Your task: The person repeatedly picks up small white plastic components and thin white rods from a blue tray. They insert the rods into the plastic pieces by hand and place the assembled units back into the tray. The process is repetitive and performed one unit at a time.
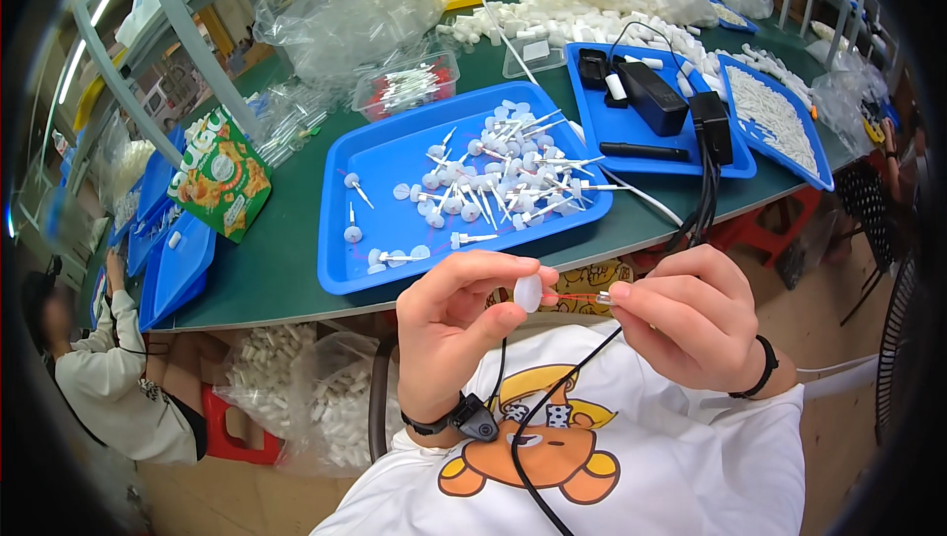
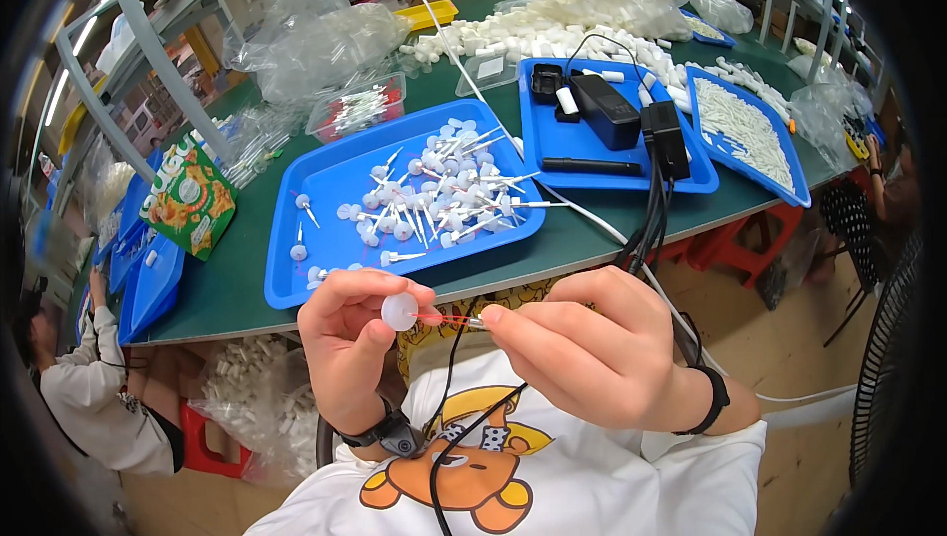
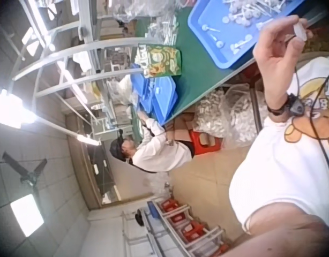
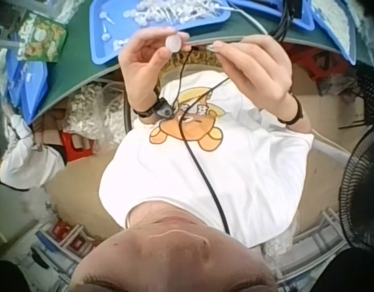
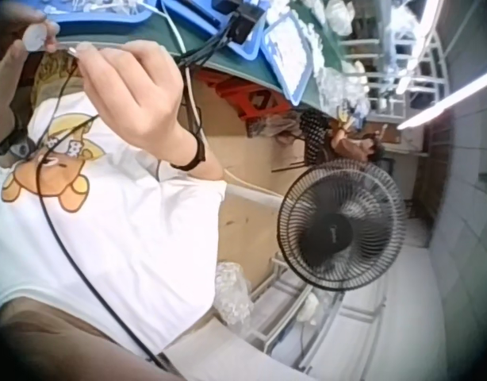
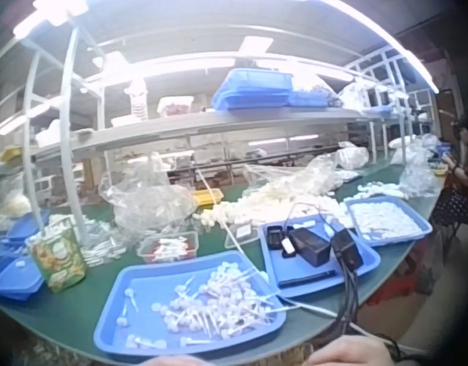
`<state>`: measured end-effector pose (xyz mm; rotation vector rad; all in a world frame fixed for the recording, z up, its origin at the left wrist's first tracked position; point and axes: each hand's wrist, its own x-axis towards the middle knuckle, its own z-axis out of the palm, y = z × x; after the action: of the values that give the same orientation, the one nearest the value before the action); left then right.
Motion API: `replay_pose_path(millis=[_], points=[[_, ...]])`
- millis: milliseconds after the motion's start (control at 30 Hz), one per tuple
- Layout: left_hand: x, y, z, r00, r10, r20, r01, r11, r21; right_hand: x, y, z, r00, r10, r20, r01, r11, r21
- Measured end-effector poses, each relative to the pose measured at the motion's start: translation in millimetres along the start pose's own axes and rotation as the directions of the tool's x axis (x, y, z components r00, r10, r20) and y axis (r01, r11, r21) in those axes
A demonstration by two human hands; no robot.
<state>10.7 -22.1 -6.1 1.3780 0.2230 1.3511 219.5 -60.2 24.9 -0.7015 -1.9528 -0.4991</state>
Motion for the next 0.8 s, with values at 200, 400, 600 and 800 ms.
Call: replay_pose_path(millis=[200, 400, 600, 800], points=[[-0.1, -2.0, -0.1, 1.000, 0.022, 0.004, -0.023, 0.999, 0.031, -1.1, 3.1, 0.6, 0.998, -0.054, 0.039, 0.053, 0.998, 0.023], [0.3, -1.8, 0.3, 0.999, 0.032, 0.024, -0.033, 0.999, 0.036, 0.1, 6.2, -1.8, 0.994, -0.094, 0.047, 0.094, 0.996, -0.010], [2.9, -3.4, 0.7, 0.999, 0.026, 0.041, -0.033, 0.980, 0.195, 1.3, 6.5, -7.2, 0.990, -0.118, 0.075, 0.125, 0.988, -0.092], [3.8, -6.8, 3.6, 0.996, -0.013, 0.089, -0.007, 0.975, 0.221, 1.4, 6.0, -7.3, 0.984, -0.152, 0.093, 0.161, 0.982, -0.097]])
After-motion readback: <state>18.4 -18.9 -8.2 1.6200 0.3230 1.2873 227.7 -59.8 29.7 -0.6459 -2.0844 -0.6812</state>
